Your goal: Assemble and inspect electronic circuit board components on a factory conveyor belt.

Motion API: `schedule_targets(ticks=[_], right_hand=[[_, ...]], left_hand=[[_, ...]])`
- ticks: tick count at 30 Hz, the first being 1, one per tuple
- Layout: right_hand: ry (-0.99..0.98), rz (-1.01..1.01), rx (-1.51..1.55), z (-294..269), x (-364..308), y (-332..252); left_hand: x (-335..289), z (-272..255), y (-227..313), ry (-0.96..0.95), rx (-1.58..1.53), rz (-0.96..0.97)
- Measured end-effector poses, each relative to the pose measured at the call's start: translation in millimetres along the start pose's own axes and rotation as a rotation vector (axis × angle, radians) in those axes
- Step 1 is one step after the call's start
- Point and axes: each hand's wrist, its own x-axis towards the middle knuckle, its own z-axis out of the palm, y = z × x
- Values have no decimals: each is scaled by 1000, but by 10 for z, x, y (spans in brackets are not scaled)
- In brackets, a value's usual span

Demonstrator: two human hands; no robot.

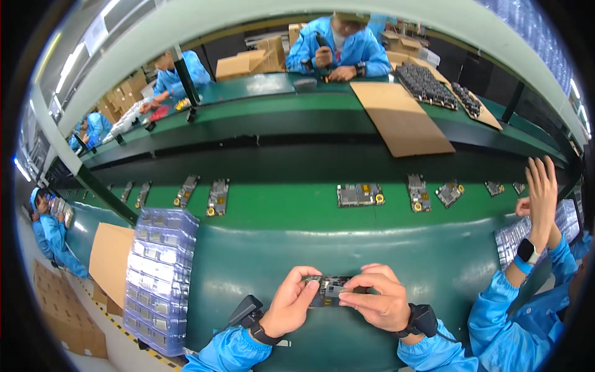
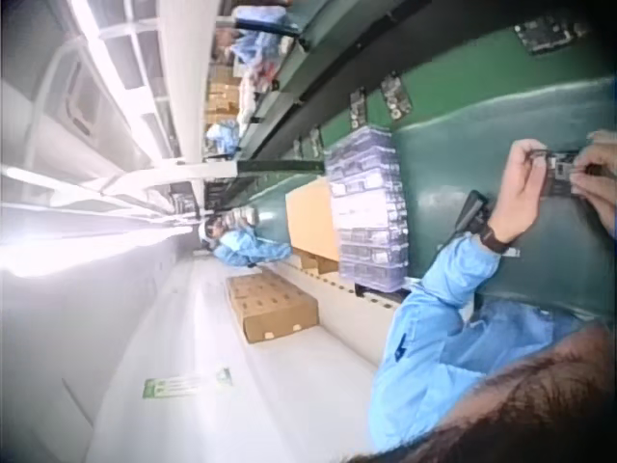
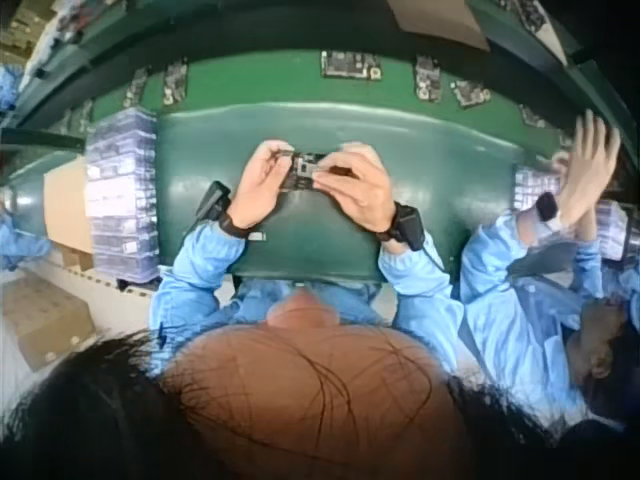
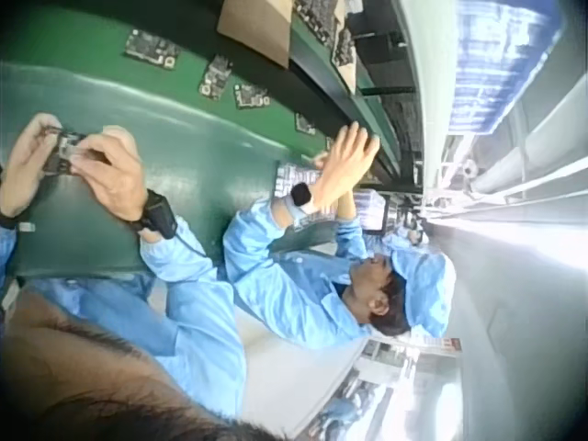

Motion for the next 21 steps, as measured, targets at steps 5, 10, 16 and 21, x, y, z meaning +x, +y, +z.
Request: schedule_targets(ticks=[5,10,16,21], right_hand=[[-25,-30,-78,32,-31,-38],[-14,62,-47,104,-40,-81],[-36,108,-57,103,-86,-108],[-59,99,-39,108,-82,-51]], left_hand=[[-123,41,15,-103,-103,5],[-199,40,100,-108,-104,-3],[-213,44,76,-116,-69,-31],[-210,50,138,-117,-19,-46]])
